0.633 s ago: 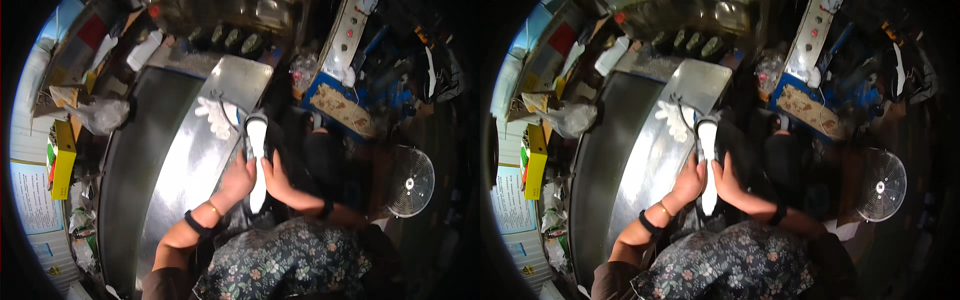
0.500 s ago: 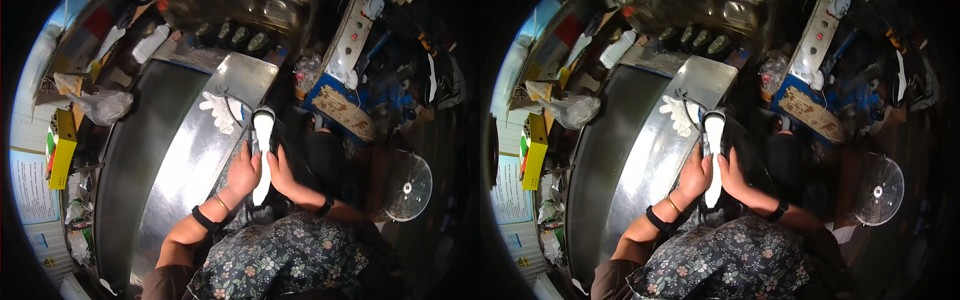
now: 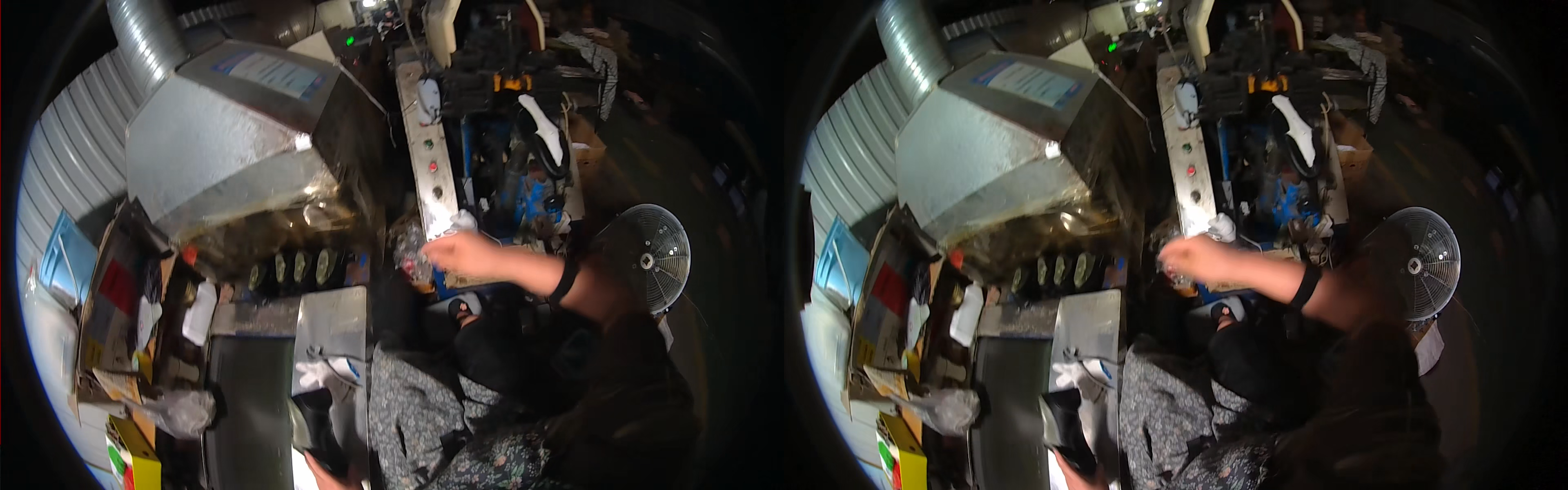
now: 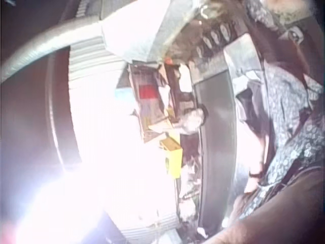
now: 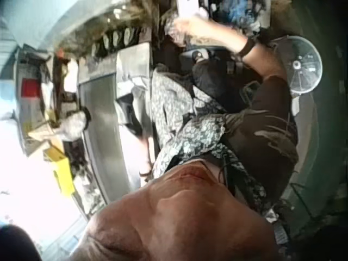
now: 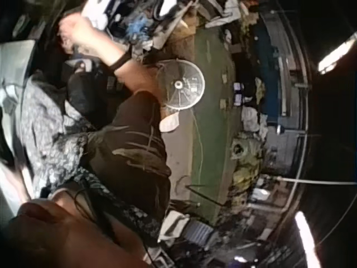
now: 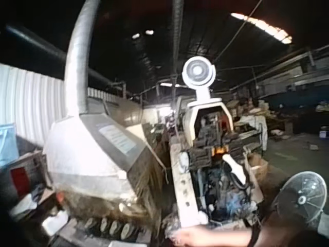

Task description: The person is using a machine to manufacture shoes in a factory.

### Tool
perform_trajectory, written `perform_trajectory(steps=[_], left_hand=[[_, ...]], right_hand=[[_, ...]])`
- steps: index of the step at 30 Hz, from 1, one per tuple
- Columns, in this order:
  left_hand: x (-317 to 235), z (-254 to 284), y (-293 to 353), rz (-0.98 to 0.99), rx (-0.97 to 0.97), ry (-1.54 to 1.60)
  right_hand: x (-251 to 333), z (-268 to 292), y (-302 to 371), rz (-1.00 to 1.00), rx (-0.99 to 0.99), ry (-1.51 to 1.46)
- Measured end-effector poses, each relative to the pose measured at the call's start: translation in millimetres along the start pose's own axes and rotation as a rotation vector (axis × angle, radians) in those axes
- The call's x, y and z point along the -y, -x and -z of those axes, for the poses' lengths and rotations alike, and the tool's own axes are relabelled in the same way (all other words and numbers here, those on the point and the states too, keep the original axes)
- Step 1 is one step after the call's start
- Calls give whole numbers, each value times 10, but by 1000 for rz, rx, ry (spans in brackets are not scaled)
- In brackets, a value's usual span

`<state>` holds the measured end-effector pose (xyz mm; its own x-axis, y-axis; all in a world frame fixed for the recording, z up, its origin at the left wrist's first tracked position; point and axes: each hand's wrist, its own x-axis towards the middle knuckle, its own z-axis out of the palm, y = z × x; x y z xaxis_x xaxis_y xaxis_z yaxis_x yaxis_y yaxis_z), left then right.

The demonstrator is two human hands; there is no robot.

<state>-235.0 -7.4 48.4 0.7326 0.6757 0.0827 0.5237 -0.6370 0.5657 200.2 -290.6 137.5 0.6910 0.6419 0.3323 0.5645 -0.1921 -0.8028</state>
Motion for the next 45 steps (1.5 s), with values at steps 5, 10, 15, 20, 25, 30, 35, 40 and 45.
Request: perform_trajectory(steps=[5,10,15,20,25,30,35,40,45], left_hand=[[110,84,389,-270,167,-503],[-153,-165,328,-111,-86,-70],[-405,-343,159,-18,196,592],[-846,-485,-267,3,431,888],[-1348,-821,-670,149,452,1515],[-1254,-421,-715,534,57,1396],[-1243,-302,-195,-54,640,492],[-1059,-272,-72,-258,543,647],[-501,-17,-175,-146,-6,313]], right_hand=[[-223,1889,-320,-249,-485,1215],[-599,2237,-97,-767,-753,953],[-655,1806,246,-262,-935,1014],[-154,591,924,109,-665,590],[694,-1059,1443,305,-352,0],[893,-1466,1636,206,115,-320],[483,-1095,1452,-606,729,-1078],[143,-862,1896,-1013,444,-1020],[13,-988,2099,-933,147,-1074]])
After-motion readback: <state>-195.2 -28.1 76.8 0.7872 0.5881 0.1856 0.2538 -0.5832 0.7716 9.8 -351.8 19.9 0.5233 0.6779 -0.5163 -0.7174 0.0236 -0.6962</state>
